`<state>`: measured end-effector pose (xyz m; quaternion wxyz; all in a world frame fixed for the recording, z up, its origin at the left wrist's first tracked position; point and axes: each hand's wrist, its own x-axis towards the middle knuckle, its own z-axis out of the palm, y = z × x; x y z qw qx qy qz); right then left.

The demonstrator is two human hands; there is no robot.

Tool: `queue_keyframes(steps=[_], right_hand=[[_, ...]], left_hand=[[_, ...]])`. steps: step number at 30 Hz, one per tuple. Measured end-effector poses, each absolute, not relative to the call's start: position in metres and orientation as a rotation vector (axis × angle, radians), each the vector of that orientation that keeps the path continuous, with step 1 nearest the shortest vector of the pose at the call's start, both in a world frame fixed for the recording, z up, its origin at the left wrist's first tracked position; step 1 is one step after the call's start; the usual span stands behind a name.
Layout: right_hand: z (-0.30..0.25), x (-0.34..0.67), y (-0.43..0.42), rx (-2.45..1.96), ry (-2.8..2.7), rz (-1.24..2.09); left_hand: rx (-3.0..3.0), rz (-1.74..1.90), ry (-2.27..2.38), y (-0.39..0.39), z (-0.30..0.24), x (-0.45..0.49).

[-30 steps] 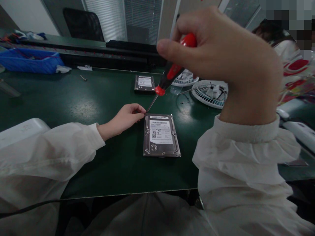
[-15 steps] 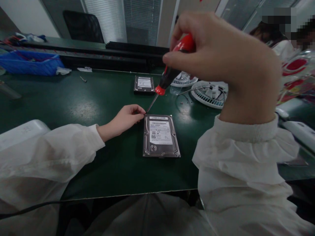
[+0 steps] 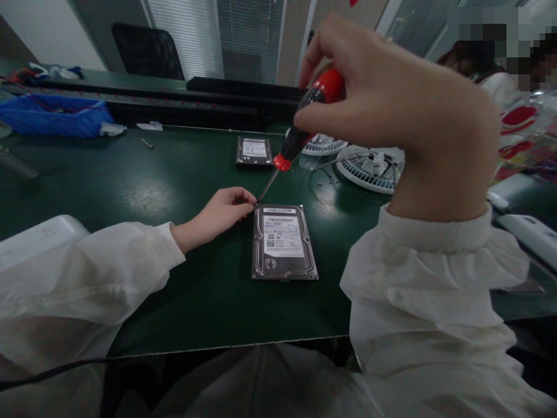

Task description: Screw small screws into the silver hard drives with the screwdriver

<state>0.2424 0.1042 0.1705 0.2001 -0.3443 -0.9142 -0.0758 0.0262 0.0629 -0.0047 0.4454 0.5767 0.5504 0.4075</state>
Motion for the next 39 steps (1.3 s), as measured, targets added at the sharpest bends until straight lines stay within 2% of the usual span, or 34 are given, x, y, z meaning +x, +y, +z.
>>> queue_keyframes(steps=[26, 39], right_hand=[[0.1684, 0.2376, 0.1003, -0.976, -2.548, -0.282], [0.1696, 0.241, 0.1017, -0.999, -2.512, -0.187]], left_hand=[[1.431, 1.006, 1.384, 0.0636, -0.0061, 0.0265], [1.441, 0.988, 1.409, 0.062, -0.0034, 0.027]])
